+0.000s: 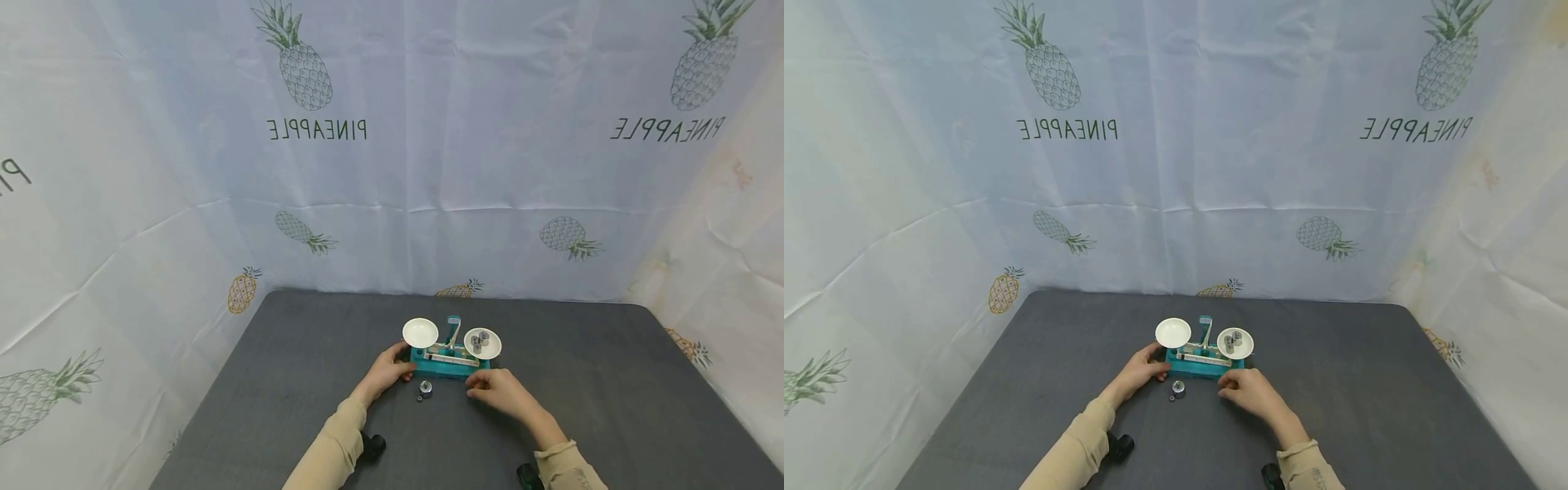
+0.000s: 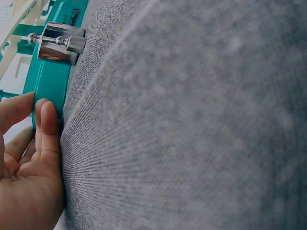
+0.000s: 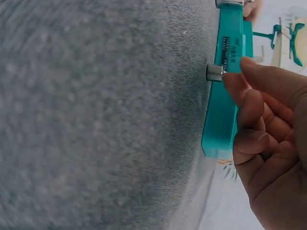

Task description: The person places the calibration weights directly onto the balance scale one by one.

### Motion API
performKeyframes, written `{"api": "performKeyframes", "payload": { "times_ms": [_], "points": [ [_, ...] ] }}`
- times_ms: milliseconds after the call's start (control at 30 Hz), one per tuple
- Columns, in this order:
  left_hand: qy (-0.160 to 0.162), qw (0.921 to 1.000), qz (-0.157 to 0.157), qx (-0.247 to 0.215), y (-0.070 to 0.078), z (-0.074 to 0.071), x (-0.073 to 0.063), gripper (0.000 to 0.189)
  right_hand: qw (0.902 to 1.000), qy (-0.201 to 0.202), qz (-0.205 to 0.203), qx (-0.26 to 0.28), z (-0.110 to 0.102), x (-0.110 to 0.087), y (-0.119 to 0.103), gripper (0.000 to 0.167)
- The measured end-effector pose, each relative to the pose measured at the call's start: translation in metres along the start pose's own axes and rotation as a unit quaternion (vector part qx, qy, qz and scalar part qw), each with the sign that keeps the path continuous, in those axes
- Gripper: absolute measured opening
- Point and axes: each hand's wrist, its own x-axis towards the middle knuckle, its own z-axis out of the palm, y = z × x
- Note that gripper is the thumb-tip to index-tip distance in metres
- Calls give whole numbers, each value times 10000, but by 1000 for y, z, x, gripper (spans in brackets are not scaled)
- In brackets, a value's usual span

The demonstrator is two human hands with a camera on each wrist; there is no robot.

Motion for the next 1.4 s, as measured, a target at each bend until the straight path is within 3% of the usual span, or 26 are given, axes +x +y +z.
{"api": "performKeyframes", "payload": {
  "times_ms": [167,800,1033,1167,1400],
  "points": [
    [6,9999,115,96,0,0,-1,57,9999,40,38,-148,4,0,2,13],
    [40,9999,13,92,1,1,-1,56,9996,-104,257,43,6,0,4,10],
    [37,9999,12,96,2,1,-3,56,9997,-185,131,9,6,-1,4,10],
    [26,9999,-33,97,-3,1,0,57,9999,-122,-4,-63,3,-3,2,9],
    [87,9998,-52,193,-30,4,16,60,9996,107,-150,-229,-9,-6,-6,8]
  ]
}}
